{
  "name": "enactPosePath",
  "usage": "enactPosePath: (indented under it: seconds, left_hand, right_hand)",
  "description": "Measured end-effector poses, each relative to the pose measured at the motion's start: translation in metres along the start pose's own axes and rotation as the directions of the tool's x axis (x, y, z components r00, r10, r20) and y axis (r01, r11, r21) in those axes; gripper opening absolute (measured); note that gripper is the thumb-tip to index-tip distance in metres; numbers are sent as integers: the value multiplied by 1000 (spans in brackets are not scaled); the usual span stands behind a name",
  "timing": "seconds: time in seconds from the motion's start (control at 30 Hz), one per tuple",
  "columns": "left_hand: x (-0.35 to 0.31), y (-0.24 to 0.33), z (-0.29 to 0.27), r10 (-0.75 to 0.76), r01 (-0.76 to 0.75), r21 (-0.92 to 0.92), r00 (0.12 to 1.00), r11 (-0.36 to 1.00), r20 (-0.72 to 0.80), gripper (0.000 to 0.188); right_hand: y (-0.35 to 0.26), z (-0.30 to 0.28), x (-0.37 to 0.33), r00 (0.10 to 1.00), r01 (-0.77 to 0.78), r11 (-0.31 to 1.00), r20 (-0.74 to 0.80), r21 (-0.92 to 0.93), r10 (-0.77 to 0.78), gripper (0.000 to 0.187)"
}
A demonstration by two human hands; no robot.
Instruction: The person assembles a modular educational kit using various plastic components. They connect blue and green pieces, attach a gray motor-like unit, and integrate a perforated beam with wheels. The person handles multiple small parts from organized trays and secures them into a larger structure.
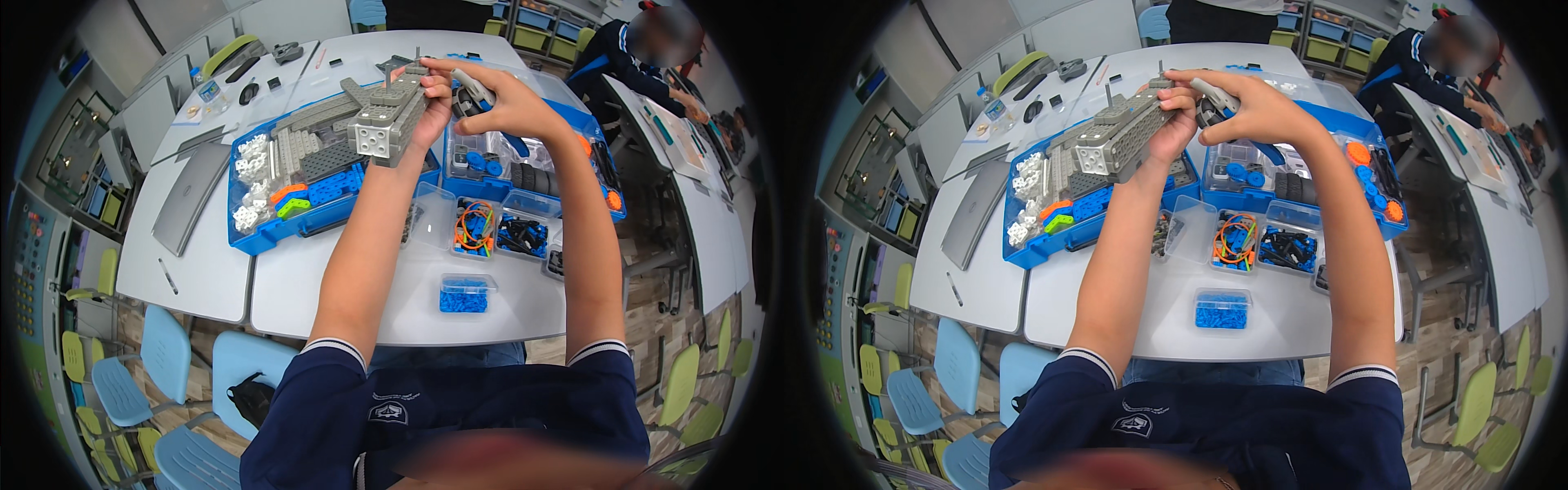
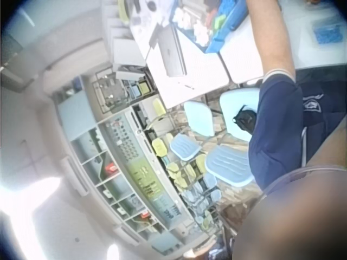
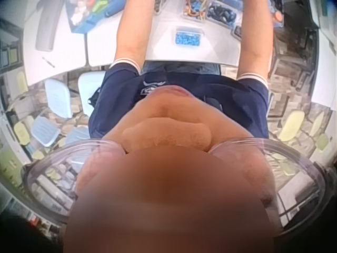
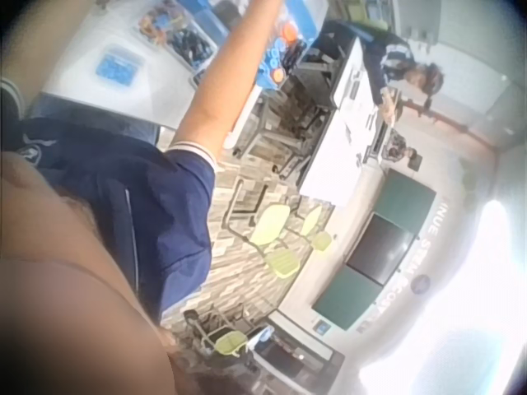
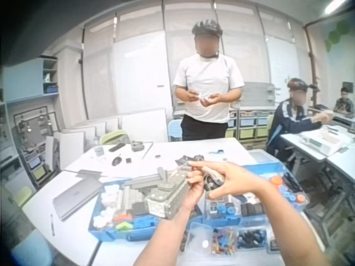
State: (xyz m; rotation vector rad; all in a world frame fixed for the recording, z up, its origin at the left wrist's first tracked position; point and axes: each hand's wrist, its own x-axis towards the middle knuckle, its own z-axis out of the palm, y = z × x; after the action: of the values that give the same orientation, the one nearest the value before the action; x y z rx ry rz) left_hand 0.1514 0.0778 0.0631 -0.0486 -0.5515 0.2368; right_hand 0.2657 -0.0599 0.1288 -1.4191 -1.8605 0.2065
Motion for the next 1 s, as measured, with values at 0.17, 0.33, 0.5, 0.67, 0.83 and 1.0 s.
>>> enactPosePath:
  seconds: [0.17,0.33,0.5,0.67,0.83,1.0]
  left_hand:
    - [2,0,-6,-73,79,-88,995,993,66,29]
    - [1,1,-8,-64,67,-92,997,994,33,31]
    - [-2,0,-1,-56,55,-18,998,998,-40,31]
    - [-3,-4,7,-52,57,69,996,996,-71,28]
    - [-3,-6,14,-77,92,110,988,990,-134,30]
    - [-1,-7,16,-102,114,227,993,967,-65,27]
  right_hand:
    - [-2,-2,-4,997,-62,994,51,85,58,84]
    - [-2,-1,-2,997,-77,997,30,17,77,86]
    - [-4,-4,-5,987,-147,987,70,58,143,87]
    - [-8,-8,-9,987,-138,977,102,165,122,87]
    - [-12,-11,-14,981,-175,942,129,285,143,90]
    - [-14,-9,-20,986,-166,917,90,363,143,91]
